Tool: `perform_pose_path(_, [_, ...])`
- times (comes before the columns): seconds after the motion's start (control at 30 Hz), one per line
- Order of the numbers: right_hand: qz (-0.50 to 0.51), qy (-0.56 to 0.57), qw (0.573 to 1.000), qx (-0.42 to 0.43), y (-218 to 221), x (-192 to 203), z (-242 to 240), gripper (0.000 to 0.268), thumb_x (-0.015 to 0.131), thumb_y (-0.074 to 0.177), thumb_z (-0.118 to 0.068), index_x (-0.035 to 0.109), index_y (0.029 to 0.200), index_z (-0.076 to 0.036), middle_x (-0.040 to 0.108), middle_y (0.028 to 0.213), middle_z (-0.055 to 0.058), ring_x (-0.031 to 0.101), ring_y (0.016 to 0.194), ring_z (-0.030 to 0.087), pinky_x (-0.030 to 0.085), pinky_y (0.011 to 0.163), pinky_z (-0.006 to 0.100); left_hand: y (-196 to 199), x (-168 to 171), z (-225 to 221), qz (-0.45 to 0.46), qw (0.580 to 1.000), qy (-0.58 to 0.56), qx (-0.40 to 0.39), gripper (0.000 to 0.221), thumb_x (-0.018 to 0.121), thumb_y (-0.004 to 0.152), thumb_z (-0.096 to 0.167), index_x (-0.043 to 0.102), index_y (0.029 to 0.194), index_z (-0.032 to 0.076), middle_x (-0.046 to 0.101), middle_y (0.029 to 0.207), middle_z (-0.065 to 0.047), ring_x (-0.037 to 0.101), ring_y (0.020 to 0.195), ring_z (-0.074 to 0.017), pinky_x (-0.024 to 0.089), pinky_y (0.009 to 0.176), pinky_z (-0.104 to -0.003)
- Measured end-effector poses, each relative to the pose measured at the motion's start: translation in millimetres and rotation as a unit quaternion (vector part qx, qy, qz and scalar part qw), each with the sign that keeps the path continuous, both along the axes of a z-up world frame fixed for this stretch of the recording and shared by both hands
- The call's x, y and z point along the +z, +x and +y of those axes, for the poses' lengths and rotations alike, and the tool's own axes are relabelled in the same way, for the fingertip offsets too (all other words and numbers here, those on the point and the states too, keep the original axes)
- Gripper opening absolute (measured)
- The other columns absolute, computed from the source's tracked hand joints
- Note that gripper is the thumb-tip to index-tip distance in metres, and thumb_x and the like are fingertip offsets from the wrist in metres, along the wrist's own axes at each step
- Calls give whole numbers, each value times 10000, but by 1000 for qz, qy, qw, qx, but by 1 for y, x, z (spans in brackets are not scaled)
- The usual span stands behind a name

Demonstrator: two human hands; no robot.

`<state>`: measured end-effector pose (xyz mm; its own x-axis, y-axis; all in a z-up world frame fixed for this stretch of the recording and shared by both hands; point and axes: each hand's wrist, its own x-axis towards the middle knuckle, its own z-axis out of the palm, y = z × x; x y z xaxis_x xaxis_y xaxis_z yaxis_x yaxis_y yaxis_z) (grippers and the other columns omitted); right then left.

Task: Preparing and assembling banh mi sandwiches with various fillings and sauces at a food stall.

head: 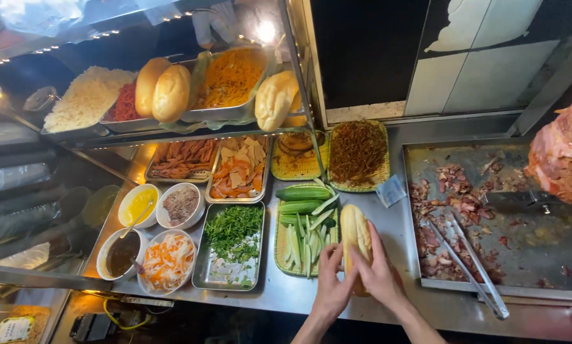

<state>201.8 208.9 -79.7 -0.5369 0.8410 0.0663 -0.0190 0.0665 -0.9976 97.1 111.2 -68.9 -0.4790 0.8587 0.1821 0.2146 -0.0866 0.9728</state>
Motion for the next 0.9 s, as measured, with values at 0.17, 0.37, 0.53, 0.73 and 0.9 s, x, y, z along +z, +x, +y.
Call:
perform_pose_path(0.17, [-106, 96, 989, -35, 5, 5, 4, 748, 688, 940, -261, 326, 1554, -38, 546, 1349, 182, 573, 1230, 257, 469, 1017, 379, 0, 27, 3, -106, 986, -125, 32, 658, 710, 891, 112, 454, 1496, 70, 702, 1120, -97, 694, 1014, -175, 609, 868, -335])
perform_pose_path(0.37, [8, -82, 995, 59, 9, 29, 19, 731, 600, 968, -201, 231, 1593, -123, 639, 1274, 108, 619, 1082, 181, 515, 916, 300, -13, 38, -6, -48, 993, -101, 47, 619, 620, 890, -2, 451, 1481, 74, 706, 1195, -116, 701, 1054, -208, 575, 917, -343])
perform_pose_path(0.53, [-38, -55, 995, 70, 2, 27, 13, 456, 464, 1080, -175, 426, 1534, -155, 710, 1171, 137, 629, 993, 181, 515, 905, 302, -22, 11, -13, 109, 989, -93, 49, 461, 484, 969, -39, 697, 1357, 90, 481, 1554, -202, 672, 1243, -301, 536, 1078, -373])
perform_pose_path(0.73, [-98, 86, 989, 73, -20, 58, -11, 533, 605, 972, -118, 483, 1491, -132, 642, 1397, 168, 613, 1296, 251, 468, 1072, 356, -32, 59, -26, 95, 991, -91, 13, 785, 617, 822, 8, 320, 1549, 3, 346, 1554, -255, 406, 1438, -404, 367, 1163, -431])
perform_pose_path(0.9, [-70, 27, 986, 149, -47, 89, -41, 987, 699, 775, -8, 189, 1611, -129, 367, 1593, 156, 397, 1455, 251, 342, 1157, 356, -85, 65, -67, 96, 994, -39, -32, 929, 656, 795, -7, 212, 1611, 5, 319, 1607, -245, 337, 1511, -379, 300, 1210, -422])
